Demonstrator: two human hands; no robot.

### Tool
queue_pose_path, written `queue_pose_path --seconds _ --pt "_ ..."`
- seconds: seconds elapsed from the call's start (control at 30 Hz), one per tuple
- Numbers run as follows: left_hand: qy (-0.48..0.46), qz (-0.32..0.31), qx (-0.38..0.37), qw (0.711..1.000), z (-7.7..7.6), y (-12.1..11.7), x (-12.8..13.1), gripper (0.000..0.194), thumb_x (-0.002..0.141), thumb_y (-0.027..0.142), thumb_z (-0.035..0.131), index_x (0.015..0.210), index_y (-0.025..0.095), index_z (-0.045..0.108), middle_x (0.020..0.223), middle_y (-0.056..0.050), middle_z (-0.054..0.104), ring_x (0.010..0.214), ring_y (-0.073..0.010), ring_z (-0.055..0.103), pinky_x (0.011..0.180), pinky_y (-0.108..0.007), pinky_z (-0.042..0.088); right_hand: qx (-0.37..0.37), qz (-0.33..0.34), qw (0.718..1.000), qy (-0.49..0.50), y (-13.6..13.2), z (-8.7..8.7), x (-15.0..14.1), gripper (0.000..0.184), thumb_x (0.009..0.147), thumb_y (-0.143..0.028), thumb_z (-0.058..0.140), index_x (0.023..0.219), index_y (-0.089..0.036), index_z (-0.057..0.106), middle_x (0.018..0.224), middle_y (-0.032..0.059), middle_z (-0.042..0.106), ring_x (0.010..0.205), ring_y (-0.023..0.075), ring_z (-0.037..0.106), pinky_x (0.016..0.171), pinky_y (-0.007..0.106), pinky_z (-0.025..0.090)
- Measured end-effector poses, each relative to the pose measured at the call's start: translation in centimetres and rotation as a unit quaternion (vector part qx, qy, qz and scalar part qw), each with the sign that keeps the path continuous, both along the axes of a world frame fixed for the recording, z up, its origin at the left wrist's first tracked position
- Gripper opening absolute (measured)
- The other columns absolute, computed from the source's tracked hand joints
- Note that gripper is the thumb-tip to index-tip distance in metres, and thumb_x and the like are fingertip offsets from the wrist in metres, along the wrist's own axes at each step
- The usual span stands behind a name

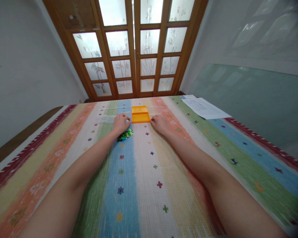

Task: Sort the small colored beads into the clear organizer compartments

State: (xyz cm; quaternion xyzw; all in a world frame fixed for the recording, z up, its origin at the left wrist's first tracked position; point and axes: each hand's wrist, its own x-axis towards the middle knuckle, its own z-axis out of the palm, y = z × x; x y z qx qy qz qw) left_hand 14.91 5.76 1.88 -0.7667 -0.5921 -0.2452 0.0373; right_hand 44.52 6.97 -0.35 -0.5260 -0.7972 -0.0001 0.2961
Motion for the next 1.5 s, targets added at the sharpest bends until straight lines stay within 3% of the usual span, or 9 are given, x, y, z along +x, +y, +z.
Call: queue_pose_path --seconds 0.3,0.43,0.7,1.07,1.23,1.5 --pt "0.01 -0.051 -0.054 0.997 0.1 1.0 0.1 0.02 0.087 0.036 0.066 0.092 0.025 0.083 0.102 -0.01 0.077 0.106 -0.0325 0.065 0.103 -0.049 0.047 -0.006 0.03 0.999 -0.018 0.4 0.0 0.1 0.017 0.096 -0.02 0.057 0.093 -0.017 0.073 0.099 0.0108 0.071 0.098 0.0252 0.06 0.093 0.038 0.045" --pt "0.005 -0.049 -0.069 0.996 0.3 0.9 0.2 0.02 0.088 0.034 0.067 0.097 0.024 0.082 0.108 -0.009 0.078 0.106 -0.0287 0.068 0.104 -0.043 0.047 -0.025 0.026 0.999 -0.034 0.3 0.2 0.0 0.018 0.097 -0.019 0.055 0.097 -0.017 0.073 0.103 0.0116 0.071 0.101 0.0246 0.06 0.094 0.036 0.044" --pt "0.007 -0.036 -0.077 0.996 0.5 0.7 0.4 0.018 0.091 0.033 0.066 0.094 0.025 0.082 0.103 -0.008 0.08 0.106 -0.0284 0.07 0.104 -0.041 0.047 -0.007 0.029 0.994 -0.105 0.2 0.9 -0.3 0.019 0.101 -0.023 0.055 0.1 -0.017 0.073 0.107 0.0137 0.073 0.106 0.0265 0.059 0.099 0.038 0.041" --pt "-0.003 -0.054 -0.066 0.996 -0.3 1.2 0.1 0.019 0.091 0.031 0.064 0.094 0.025 0.082 0.106 -0.01 0.08 0.108 -0.0309 0.07 0.114 -0.054 0.04 -0.001 0.026 0.99 -0.141 -0.3 1.5 -0.3 0.022 0.103 -0.023 0.053 0.101 -0.017 0.074 0.107 0.0134 0.075 0.107 0.0265 0.061 0.1 0.039 0.04" --pt "-0.002 -0.078 -0.025 0.997 -0.2 1.2 -1.2 0.023 0.091 0.032 0.062 0.1 0.022 0.081 0.109 -0.01 0.078 0.107 -0.0297 0.069 0.104 -0.045 0.05 -0.003 0.024 0.989 -0.144 -0.6 1.8 -0.1 0.025 0.104 -0.028 0.052 0.103 -0.018 0.074 0.107 0.014 0.073 0.111 0.0276 0.06 0.101 0.04 0.04" --pt "0.03 -0.097 -0.033 0.994 -0.2 1.2 -3.7 0.025 0.09 0.026 0.059 0.101 0.022 0.081 0.11 -0.009 0.077 0.107 -0.0295 0.067 0.104 -0.044 0.049 0.025 0.022 0.992 -0.126 -1.9 2.4 -1.2 0.031 0.102 -0.026 0.056 0.129 -0.018 0.068 0.122 0.0144 0.071 0.118 0.0298 0.058 0.106 0.043 0.038"
